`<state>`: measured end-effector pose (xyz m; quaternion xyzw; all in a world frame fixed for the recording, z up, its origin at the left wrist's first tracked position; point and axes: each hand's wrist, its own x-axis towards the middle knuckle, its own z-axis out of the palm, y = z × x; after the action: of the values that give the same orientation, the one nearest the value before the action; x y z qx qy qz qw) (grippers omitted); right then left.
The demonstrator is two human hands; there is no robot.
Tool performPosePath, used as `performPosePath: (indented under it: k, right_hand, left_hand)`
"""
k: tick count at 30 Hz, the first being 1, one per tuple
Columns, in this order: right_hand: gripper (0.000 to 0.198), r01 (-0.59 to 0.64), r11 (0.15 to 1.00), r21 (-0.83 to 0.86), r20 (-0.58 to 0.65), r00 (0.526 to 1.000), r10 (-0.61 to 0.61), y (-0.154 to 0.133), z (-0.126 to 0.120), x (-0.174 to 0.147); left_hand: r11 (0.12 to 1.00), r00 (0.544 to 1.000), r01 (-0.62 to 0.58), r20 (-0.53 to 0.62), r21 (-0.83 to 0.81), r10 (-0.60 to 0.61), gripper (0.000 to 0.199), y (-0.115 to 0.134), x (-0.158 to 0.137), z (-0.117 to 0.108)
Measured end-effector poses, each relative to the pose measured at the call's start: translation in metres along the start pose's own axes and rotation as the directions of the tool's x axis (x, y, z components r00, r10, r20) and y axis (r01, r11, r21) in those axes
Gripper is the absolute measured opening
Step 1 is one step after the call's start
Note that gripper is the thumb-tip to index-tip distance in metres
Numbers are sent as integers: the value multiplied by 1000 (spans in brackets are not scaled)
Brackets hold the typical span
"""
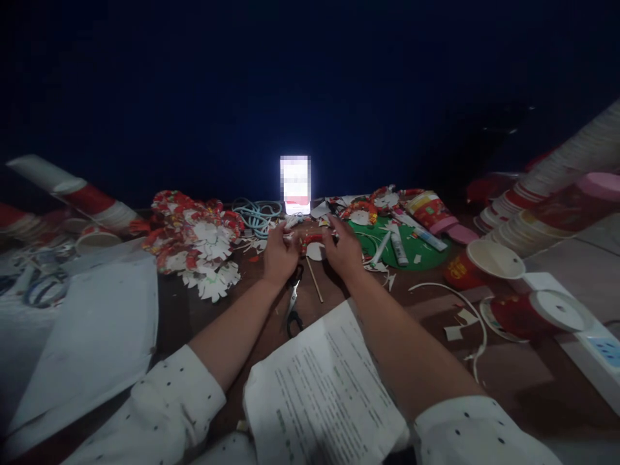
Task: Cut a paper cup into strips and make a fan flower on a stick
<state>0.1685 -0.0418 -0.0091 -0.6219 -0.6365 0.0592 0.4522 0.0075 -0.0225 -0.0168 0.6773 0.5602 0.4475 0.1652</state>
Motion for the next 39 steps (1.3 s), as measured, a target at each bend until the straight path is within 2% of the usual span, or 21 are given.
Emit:
performPosePath:
  k: [2, 4, 7, 8, 9, 10, 11, 12, 13, 15, 17, 20, 28, 33, 36, 39]
  right_hand:
    - [44, -20, 999, -28, -88, 996, 17, 2, -6, 1]
    - [44, -47, 997, -67, -142, 989, 37, 1, -13, 4]
    - [43, -100, 982, -161, -128, 989, 80, -13, -28, 8]
    - [42, -123, 970, -210, -66, 992, 111, -22, -33, 8]
    - [39, -144, 950, -278, 52, 985, 165, -33, -38, 8]
    - [35, -129, 922, -364, 207, 954, 215, -44, -42, 6]
    - [32, -50, 897, -440, 365, 902, 229, -56, -46, 3]
    - [30, 40, 871, -490, 481, 845, 232, -66, -48, 0]
    - [30, 110, 844, -525, 544, 806, 233, -75, -48, -5]
    - [28, 206, 806, -555, 627, 740, 243, -86, -45, -14]
    - [22, 258, 782, -567, 661, 710, 244, -89, -39, -21]
    - [20, 278, 786, -552, 683, 692, 234, -84, -31, -26]
    - [19, 238, 845, -478, 691, 696, 196, -81, -26, -24]
    - [18, 176, 873, -454, 646, 740, 187, -90, -32, -20]
    - [17, 121, 914, -388, 590, 795, 145, -91, -45, -11]
    - [14, -28, 977, -210, 407, 906, 113, -79, -52, 2]
  left_hand:
    - [999, 997, 41, -72, -7, -42, 38, -9, 5, -2]
    - [998, 994, 67, -87, 5, -66, 34, -17, 9, -3]
    - [996, 995, 87, -59, 36, -85, 36, -22, 12, -4]
    - [994, 994, 96, -51, 44, -94, 37, -22, 12, -5]
    - [993, 994, 104, -41, 50, -102, 38, -22, 12, -5]
    - [992, 993, 112, -33, 52, -111, 38, -21, 12, -5]
    - [992, 993, 117, -25, 53, -115, 38, -21, 12, -5]
    - [992, 993, 117, -19, 54, -116, 38, -20, 12, -6]
    - [992, 993, 114, -15, 55, -113, 38, -20, 12, -6]
    - [993, 994, 106, -14, 56, -105, 38, -20, 12, -6]
    - [993, 994, 107, -14, 56, -106, 38, -21, 12, -6]
    - [992, 993, 114, -15, 48, -113, 38, -21, 12, -5]
    - [982, 981, 181, -60, -54, -184, 32, -26, 16, -3]
    - [964, 964, 223, -114, -146, -240, 33, -34, 23, -2]
    - [959, 959, 212, -147, -189, -241, 34, -33, 23, -2]
    - [963, 976, 146, -126, -227, -178, 33, -27, 21, -2]
